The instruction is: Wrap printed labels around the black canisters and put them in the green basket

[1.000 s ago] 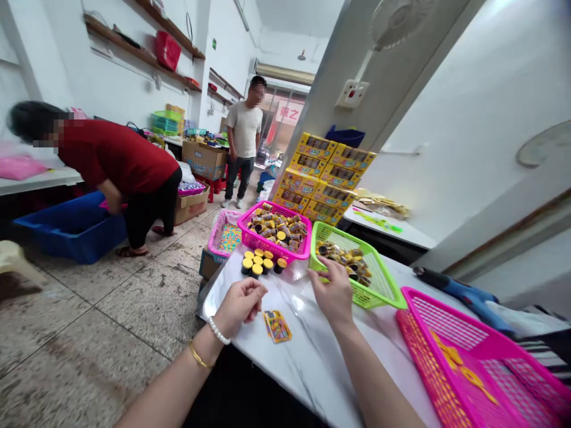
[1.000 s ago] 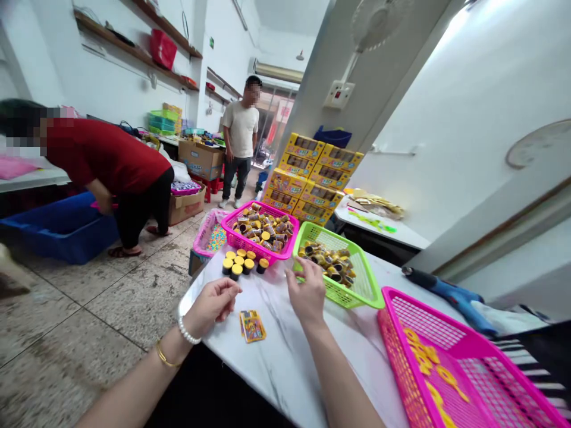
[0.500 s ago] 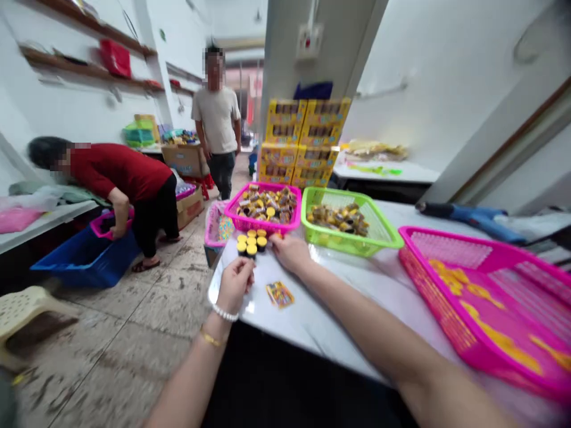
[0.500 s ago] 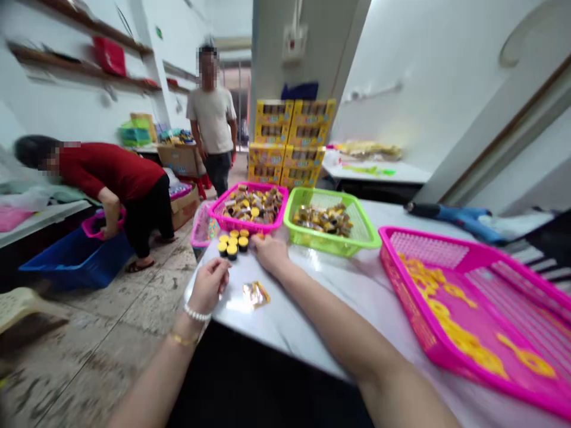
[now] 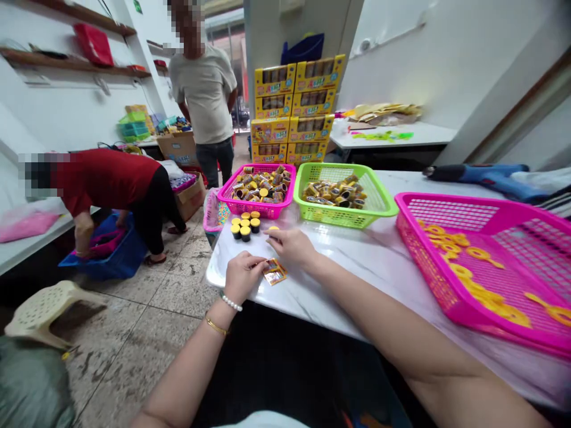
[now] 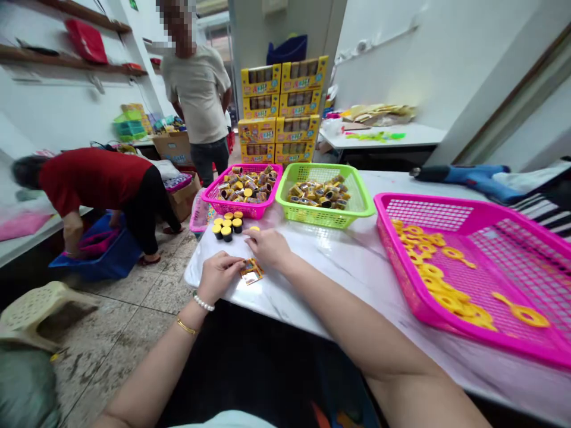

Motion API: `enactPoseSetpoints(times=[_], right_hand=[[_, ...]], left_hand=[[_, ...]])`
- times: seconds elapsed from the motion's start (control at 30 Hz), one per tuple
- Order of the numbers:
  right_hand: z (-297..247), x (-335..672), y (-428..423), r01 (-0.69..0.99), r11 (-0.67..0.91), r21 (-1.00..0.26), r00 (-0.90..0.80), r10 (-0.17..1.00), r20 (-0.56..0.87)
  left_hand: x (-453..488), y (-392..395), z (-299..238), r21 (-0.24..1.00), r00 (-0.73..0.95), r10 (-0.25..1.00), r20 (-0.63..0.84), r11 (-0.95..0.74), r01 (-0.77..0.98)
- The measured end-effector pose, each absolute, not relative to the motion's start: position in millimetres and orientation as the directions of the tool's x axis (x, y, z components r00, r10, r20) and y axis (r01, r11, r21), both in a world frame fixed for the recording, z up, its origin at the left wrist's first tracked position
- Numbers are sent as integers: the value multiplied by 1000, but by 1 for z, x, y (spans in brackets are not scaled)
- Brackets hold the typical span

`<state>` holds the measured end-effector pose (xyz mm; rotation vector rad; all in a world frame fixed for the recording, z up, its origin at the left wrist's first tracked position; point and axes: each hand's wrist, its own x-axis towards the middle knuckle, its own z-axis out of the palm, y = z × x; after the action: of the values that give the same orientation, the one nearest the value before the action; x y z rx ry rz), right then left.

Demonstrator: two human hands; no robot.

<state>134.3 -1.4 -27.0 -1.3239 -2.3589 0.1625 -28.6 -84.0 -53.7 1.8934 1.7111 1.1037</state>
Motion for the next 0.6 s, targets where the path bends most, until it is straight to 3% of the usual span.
enactPoseSetpoints(times=[0.13, 0.33, 0.6], right_hand=[[-21, 131, -6, 620, 605, -499, -345, 782, 519], [-15, 130, -6, 571, 623, -535, -314, 768, 559], [-18, 130, -3, 497, 661, -562, -312, 741, 595]], left_hand=[[-29, -87, -54, 700, -114, 933, 340, -170, 694], [-20, -86, -55, 516, -65, 948, 312, -111, 850], [-16, -82, -50, 537, -100, 949, 300, -81, 840]])
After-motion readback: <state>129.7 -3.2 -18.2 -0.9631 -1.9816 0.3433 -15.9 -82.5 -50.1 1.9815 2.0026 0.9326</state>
